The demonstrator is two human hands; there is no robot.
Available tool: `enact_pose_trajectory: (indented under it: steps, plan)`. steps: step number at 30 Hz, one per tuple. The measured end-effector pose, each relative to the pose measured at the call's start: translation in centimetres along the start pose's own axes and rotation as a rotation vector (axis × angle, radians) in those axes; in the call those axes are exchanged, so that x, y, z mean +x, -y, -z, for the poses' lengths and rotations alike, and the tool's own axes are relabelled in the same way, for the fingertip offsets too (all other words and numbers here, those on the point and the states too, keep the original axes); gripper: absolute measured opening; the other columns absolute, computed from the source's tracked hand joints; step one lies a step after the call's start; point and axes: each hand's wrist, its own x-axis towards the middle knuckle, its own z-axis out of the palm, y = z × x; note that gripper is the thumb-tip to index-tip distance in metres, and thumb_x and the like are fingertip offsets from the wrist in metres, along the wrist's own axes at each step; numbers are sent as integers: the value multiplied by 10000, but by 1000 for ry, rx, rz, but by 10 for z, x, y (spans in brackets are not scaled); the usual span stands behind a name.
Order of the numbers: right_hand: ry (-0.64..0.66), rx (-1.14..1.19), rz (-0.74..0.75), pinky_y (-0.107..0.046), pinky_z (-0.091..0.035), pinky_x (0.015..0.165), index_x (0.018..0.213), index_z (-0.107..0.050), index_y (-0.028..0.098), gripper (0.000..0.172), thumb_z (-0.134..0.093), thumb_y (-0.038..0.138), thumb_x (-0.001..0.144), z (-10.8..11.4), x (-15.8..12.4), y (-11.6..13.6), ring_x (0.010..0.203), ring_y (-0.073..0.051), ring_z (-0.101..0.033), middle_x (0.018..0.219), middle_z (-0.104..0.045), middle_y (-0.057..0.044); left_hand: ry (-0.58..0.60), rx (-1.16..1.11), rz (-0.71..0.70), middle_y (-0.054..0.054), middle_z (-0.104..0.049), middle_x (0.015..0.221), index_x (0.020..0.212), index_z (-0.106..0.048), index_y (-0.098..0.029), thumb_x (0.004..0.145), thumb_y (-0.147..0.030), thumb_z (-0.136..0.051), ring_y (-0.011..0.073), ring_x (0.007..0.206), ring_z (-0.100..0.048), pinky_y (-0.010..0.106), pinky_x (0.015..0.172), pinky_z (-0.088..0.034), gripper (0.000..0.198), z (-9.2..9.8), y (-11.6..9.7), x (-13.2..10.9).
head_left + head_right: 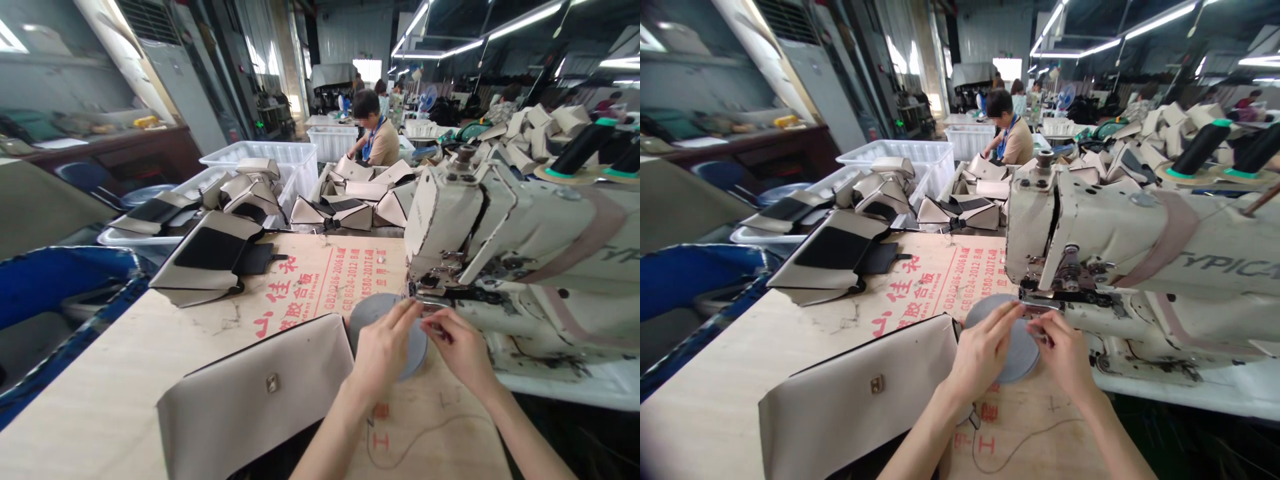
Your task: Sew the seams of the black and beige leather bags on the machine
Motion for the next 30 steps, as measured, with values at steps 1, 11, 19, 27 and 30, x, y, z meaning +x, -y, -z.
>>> enact_pose_trajectory:
  steps: [1, 11, 19, 27, 30]
  plan:
    - [64, 35, -5, -210, -419, 557, 823, -601, 193, 147, -517, 313, 833, 2, -4, 0, 619, -103, -517, 810, -551, -17, 56, -49, -60, 17, -514, 1265, 1280, -392, -257, 868, -116, -354, 134, 1039, -550, 224, 821, -463, 437, -4, 0, -4]
    - [33, 70, -23, -212, -398, 563, 774, -606, 191, 163, -522, 318, 833, 11, 23, 11, 637, -107, -509, 778, -562, -13, -94, -345, 163, 22, -658, 815, 883, -670, -193, 866, -213, -461, 110, 714, -603, 191, 657, -455, 211, -20, 11, 16]
    - [-266, -153, -5, -225, -439, 578, 814, -628, 178, 165, -554, 325, 810, 1, 30, 1, 624, -112, -549, 809, -596, -43, -188, -286, 314, 10, -656, 904, 922, -638, -208, 853, -233, -466, 118, 736, -599, 200, 664, -433, 186, -29, 16, 38]
    - [-316, -254, 38, -239, -454, 598, 854, -637, 165, 175, -572, 318, 799, -5, 30, -4, 651, -135, -569, 774, -614, -56, 2, -302, 198, -9, -627, 757, 860, -638, -215, 833, -203, -465, 98, 647, -571, 180, 590, -386, 176, -10, 6, 19]
    - [-320, -256, 64, -237, -457, 615, 846, -638, 166, 170, -584, 317, 791, -6, 29, -5, 673, -137, -573, 783, -619, -58, 191, -221, 127, -21, -614, 680, 774, -645, -223, 801, -174, -484, 99, 587, -562, 189, 533, -345, 170, -4, 8, 3]
